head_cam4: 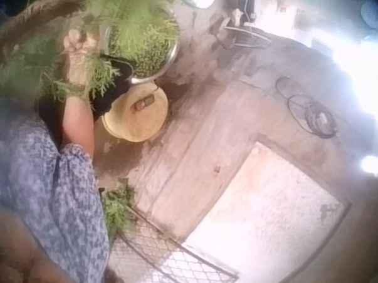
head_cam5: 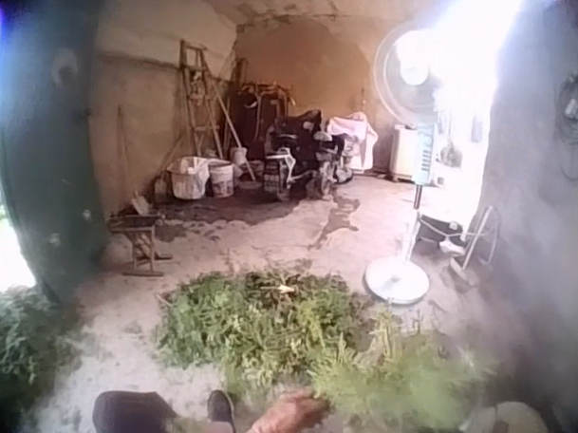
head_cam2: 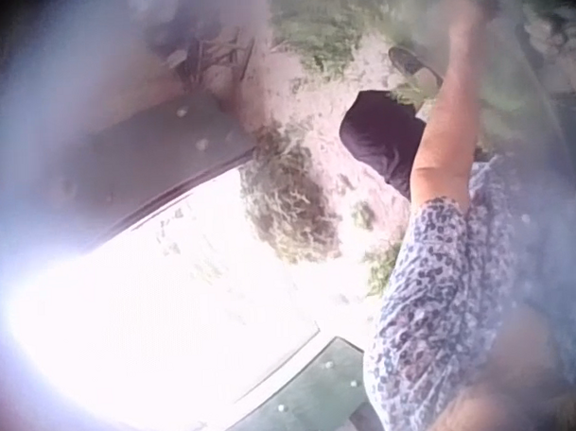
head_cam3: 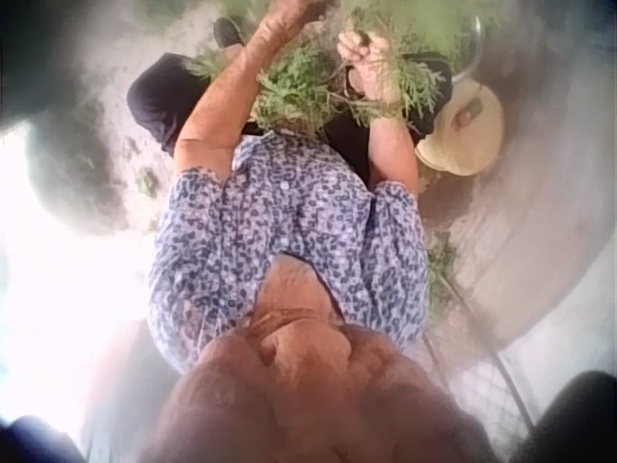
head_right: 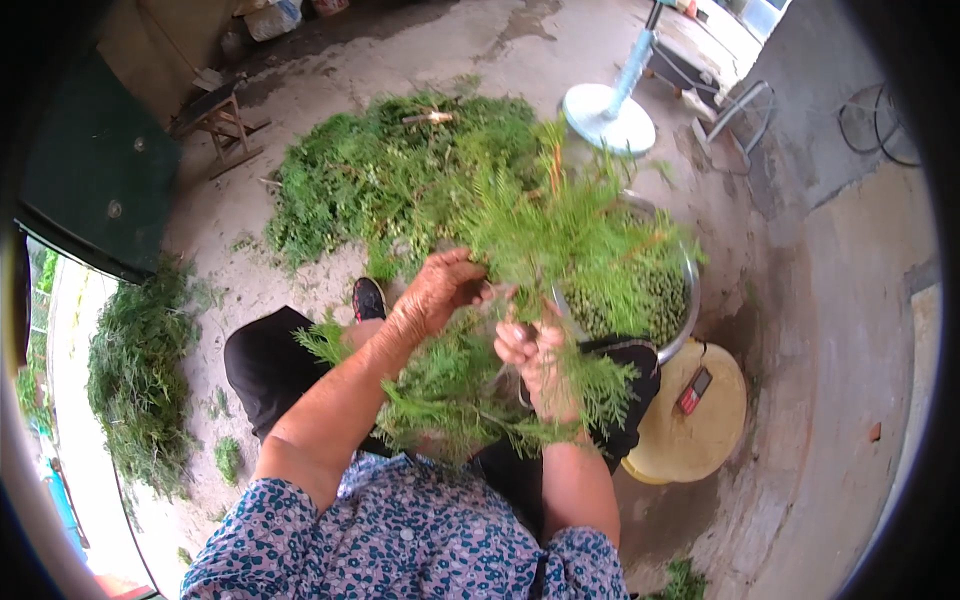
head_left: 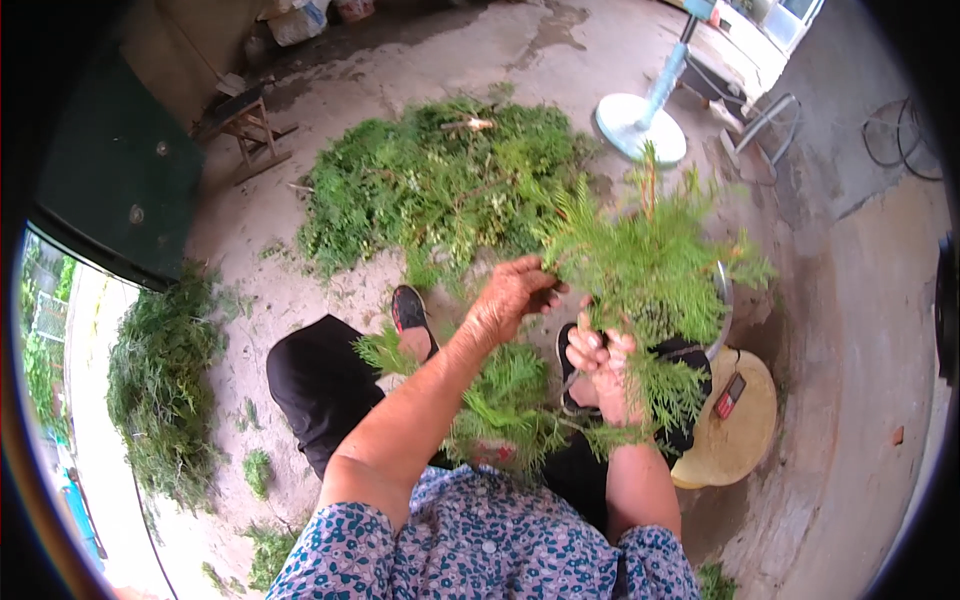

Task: The person picks small green berries from cedar branches by hand and drops them into a large metal bowl. They repeatedly pull berries from the foliage, occasionally setting aside stripped branches and reaching for new ones from a pile on the floor.

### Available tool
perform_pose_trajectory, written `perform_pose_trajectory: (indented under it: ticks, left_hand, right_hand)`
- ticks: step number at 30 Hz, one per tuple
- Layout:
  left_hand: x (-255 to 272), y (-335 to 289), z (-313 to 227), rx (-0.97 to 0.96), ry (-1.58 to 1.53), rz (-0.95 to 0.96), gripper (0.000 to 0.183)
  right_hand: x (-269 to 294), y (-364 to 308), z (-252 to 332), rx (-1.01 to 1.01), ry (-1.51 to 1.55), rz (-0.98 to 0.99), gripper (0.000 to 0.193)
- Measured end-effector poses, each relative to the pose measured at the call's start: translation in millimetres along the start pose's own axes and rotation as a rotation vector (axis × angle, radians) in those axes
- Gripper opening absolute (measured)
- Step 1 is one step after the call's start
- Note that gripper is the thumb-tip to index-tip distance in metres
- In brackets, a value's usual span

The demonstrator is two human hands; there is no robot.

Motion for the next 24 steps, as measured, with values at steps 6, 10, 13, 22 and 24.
perform_pose_trajectory:
  ticks: [6, 10, 13, 22, 24]
  left_hand:
    - [-20, -9, -52, -0.725, 1.448, 0.333, 0.011]
    - [-8, -11, -61, -0.857, 1.266, 0.197, 0.006]
    - [20, -2, -40, -0.264, 0.691, -0.104, 0.019]
    - [63, -19, -87, -0.261, -0.350, -0.444, 0.012]
    - [66, -28, -107, -0.350, -0.497, -0.266, 0.011]
  right_hand:
    - [-3, 4, 8, 0.019, 0.013, -0.006, 0.026]
    - [-9, 1, 8, 0.023, 0.030, -0.026, 0.023]
    - [-5, -1, 10, 0.040, 0.075, -0.029, 0.023]
    - [19, -15, 72, 0.228, 0.121, 0.034, 0.022]
    - [34, -18, 85, 0.258, 0.176, 0.079, 0.015]
Point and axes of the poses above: each hand's wrist, its own y-axis towards the middle knuckle, its own x-axis out of the back of the hand, z = x × y, the point moved 9 cm from there along y, towards the middle knuckle, and after that the axes turned 15 degrees about -x, right-handed, at the moved point
